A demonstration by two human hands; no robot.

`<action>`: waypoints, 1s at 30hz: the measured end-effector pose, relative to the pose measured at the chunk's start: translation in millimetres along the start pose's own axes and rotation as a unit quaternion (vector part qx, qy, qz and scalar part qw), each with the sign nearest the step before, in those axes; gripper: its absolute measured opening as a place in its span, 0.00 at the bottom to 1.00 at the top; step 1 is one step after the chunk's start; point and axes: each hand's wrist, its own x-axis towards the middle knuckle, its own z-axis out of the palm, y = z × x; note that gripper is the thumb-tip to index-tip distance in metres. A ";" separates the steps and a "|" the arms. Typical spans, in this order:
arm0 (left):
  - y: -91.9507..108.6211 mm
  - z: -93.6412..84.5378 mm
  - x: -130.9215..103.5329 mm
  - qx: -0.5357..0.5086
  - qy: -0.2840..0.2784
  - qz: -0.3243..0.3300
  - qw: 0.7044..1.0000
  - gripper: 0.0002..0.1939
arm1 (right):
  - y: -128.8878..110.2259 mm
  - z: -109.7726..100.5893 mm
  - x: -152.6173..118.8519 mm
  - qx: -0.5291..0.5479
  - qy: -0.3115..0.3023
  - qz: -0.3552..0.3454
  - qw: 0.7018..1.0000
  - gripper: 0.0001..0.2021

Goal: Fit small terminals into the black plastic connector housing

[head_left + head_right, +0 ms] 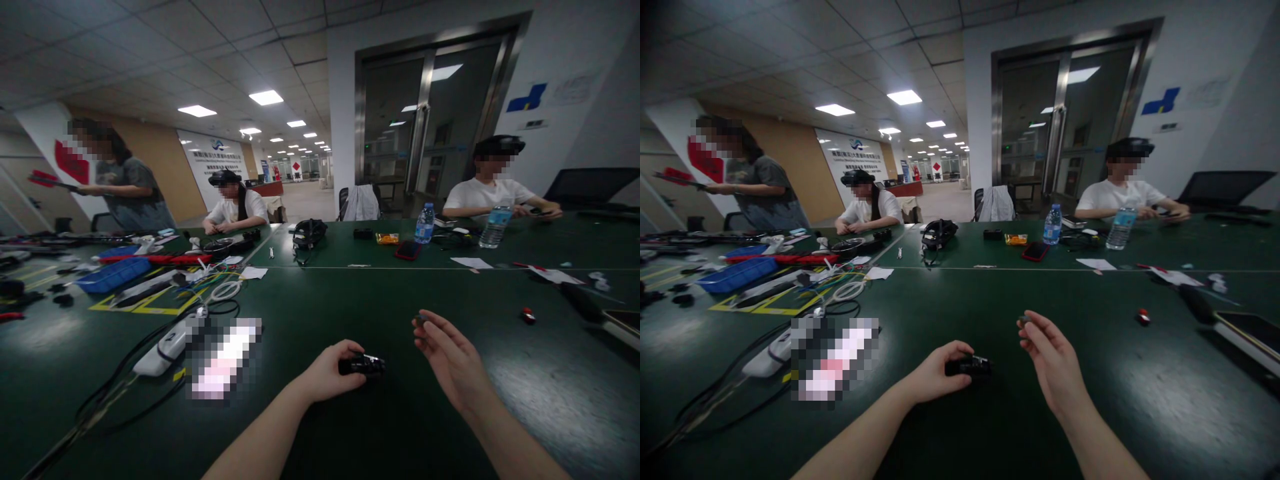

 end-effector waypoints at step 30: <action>-2.3 0.3 1.6 -0.032 -0.004 -0.018 0.999 0.24 | -2.3 4.4 -2.3 0.062 -0.013 0.059 0.996 0.12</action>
